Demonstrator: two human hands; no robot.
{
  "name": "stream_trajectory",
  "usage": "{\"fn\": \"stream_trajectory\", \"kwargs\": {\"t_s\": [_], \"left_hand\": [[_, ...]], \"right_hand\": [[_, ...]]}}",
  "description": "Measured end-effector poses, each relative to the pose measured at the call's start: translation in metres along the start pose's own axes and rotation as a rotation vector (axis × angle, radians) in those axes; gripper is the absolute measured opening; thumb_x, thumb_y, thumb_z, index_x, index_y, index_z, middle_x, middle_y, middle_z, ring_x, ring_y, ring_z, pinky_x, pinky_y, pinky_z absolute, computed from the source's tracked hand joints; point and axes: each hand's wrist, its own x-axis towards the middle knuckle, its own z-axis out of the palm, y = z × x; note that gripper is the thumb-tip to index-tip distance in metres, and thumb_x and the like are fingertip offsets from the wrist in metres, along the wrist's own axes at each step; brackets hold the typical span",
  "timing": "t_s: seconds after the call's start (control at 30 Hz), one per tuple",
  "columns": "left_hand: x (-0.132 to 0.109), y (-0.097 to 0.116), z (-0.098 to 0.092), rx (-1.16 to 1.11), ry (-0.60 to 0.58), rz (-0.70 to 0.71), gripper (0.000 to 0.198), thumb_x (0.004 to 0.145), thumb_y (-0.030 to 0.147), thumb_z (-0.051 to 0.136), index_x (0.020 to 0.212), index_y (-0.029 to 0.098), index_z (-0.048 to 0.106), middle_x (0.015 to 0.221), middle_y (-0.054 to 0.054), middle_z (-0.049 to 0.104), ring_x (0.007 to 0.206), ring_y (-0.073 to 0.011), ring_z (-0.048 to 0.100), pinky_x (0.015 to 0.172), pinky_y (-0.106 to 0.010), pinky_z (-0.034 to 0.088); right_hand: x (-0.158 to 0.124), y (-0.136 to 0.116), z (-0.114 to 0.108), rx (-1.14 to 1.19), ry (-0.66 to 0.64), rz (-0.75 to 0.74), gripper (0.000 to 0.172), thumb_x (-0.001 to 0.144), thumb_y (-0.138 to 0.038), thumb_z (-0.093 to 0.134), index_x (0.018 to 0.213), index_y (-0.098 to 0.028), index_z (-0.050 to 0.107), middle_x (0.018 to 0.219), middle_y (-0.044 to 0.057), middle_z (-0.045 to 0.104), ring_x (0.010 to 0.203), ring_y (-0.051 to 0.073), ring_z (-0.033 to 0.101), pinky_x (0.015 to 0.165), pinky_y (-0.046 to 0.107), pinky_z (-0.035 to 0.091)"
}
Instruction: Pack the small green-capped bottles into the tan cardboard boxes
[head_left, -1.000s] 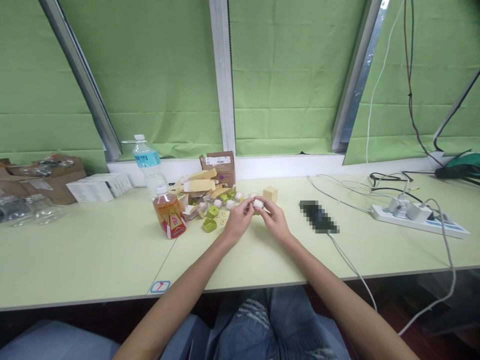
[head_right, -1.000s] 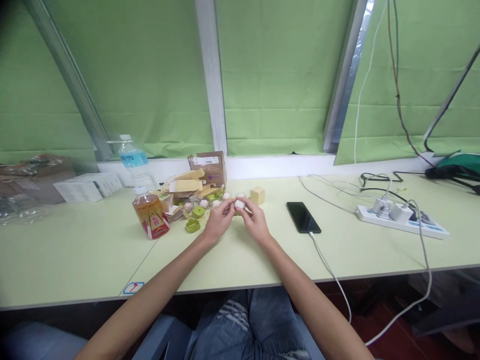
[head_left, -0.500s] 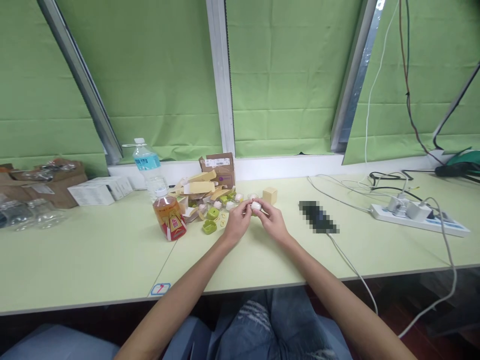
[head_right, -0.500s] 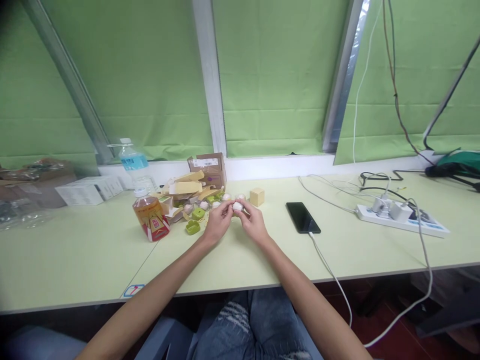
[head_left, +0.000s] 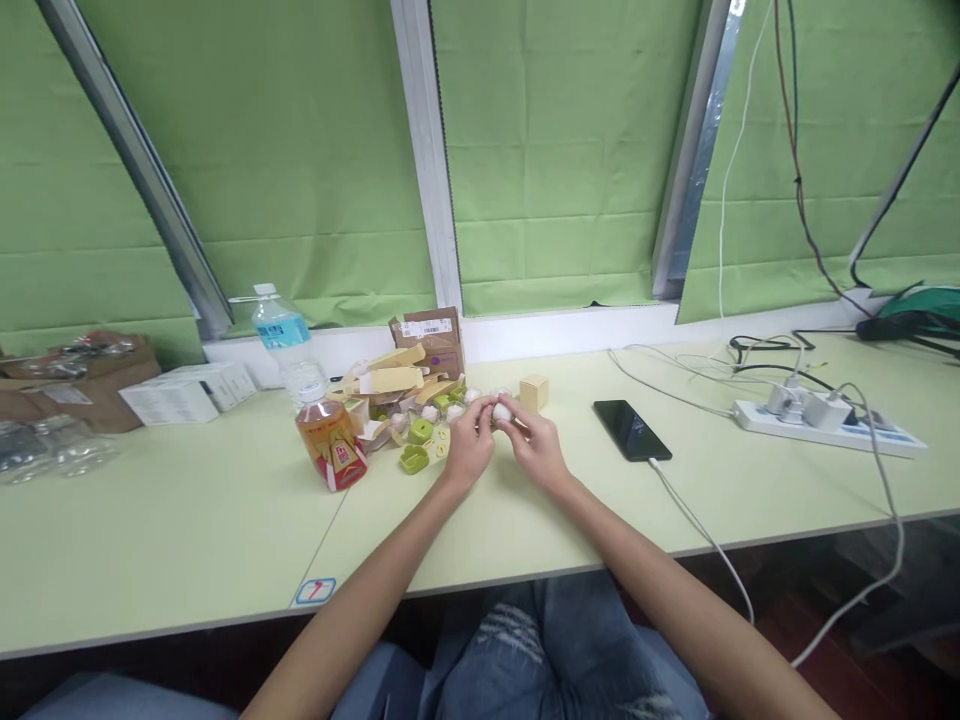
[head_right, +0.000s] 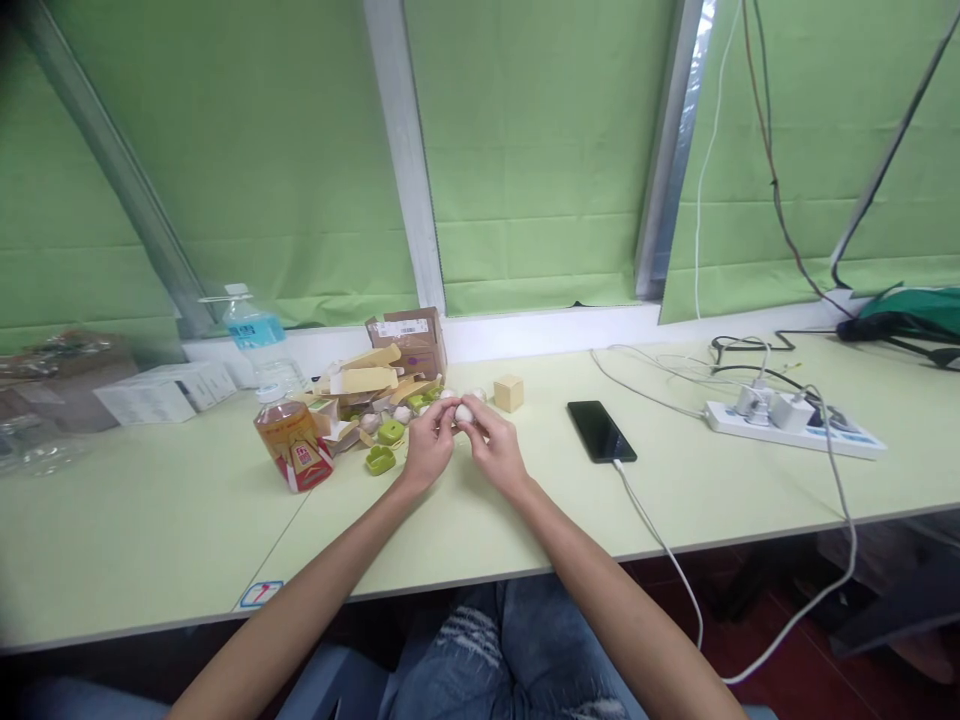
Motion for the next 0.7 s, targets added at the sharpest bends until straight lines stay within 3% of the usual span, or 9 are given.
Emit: {"fn": "stream_trajectory", "kwargs": {"t_s": [0.37,0.7], "left_hand": [[0.001,-0.001,0.005,0.057,0.052,-0.079,0.020,0.097,0.018,0.049,0.101,0.018,0.069,0.095,-0.007,0.075,0.084,-0.0186,0.069,0.076,-0.030,0.052],[0.000,0.002,0.006,0.038,0.061,-0.062,0.021,0.097,0.019,0.050,0.104,0.019,0.070,0.096,-0.006,0.075,0.085,-0.0189,0.070,0.078,-0.030,0.053]], "right_hand": [[0.000,-0.005,0.007,-0.025,0.030,0.001,0.039,0.097,-0.035,0.060,0.134,-0.026,0.068,0.137,0.007,0.068,0.122,0.026,0.067,0.097,0.040,0.063],[-0.002,-0.011,0.010,-0.004,0.086,0.036,0.038,0.097,-0.036,0.061,0.133,-0.027,0.069,0.140,0.008,0.066,0.130,0.027,0.062,0.100,0.042,0.061]]}}
